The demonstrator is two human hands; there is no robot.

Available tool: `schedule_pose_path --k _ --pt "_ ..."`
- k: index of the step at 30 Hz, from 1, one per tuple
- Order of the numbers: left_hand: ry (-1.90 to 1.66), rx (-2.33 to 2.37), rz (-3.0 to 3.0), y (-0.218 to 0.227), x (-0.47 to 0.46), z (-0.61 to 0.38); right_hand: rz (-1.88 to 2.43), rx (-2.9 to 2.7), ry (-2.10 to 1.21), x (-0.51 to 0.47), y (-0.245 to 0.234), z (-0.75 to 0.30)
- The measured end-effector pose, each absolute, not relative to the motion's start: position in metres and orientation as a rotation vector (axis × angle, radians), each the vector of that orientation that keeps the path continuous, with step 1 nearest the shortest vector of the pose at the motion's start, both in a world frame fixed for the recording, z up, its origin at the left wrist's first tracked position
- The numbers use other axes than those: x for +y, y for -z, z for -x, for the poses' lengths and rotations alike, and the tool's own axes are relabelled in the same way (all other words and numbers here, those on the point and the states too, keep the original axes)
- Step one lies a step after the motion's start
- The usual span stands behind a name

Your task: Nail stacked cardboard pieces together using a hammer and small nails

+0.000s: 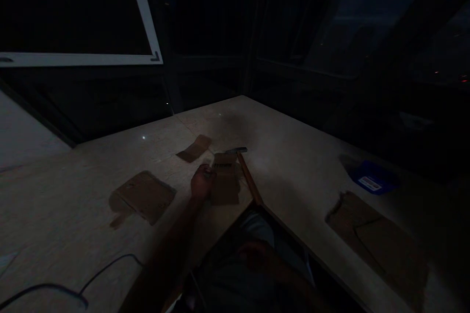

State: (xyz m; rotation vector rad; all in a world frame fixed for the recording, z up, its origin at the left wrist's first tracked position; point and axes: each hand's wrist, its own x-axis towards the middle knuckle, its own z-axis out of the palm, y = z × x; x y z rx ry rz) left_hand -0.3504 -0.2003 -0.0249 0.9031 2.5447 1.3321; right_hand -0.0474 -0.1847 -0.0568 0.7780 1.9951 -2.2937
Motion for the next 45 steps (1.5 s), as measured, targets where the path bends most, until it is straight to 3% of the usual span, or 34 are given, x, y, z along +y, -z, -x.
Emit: schedule_pose_path --k 5,9,15,18,25,34,38,45 --pt "-1.216 2.603 -1.171 0.030 -0.200 0.347 -0.986 2.494 2.237 -0.129 -0.010 0.095" --pt "-1.273 2.548 -1.348 0.035 -0.199 0.345 -1.086 3.046 2.032 -0.080 -0.011 0.156" --pt "-1.346 2.455 -1.440 0.045 -0.193 0.353 -0.489 3.431 0.962 -0.026 0.010 0.234" --pt "-1.301 2.445 -1.445 0.046 -0.191 0.354 -0.223 3.378 0.729 -0.011 0.012 0.254" --pt "-1.249 2.489 -1.386 0.044 -0.189 0.349 0.046 3.350 0.745 0.001 0.018 0.257" --pt "-1.342 2.463 -1.378 0.048 -0.189 0.353 0.100 3.397 1.036 0.006 0.025 0.247" --pt "-1.318 2.476 -1.346 0.045 -0.189 0.352 -0.044 3.429 1.195 0.003 0.027 0.239" --pt "-1.339 2.449 -1.332 0.046 -0.189 0.353 -0.697 3.425 1.357 0.027 0.022 0.244"
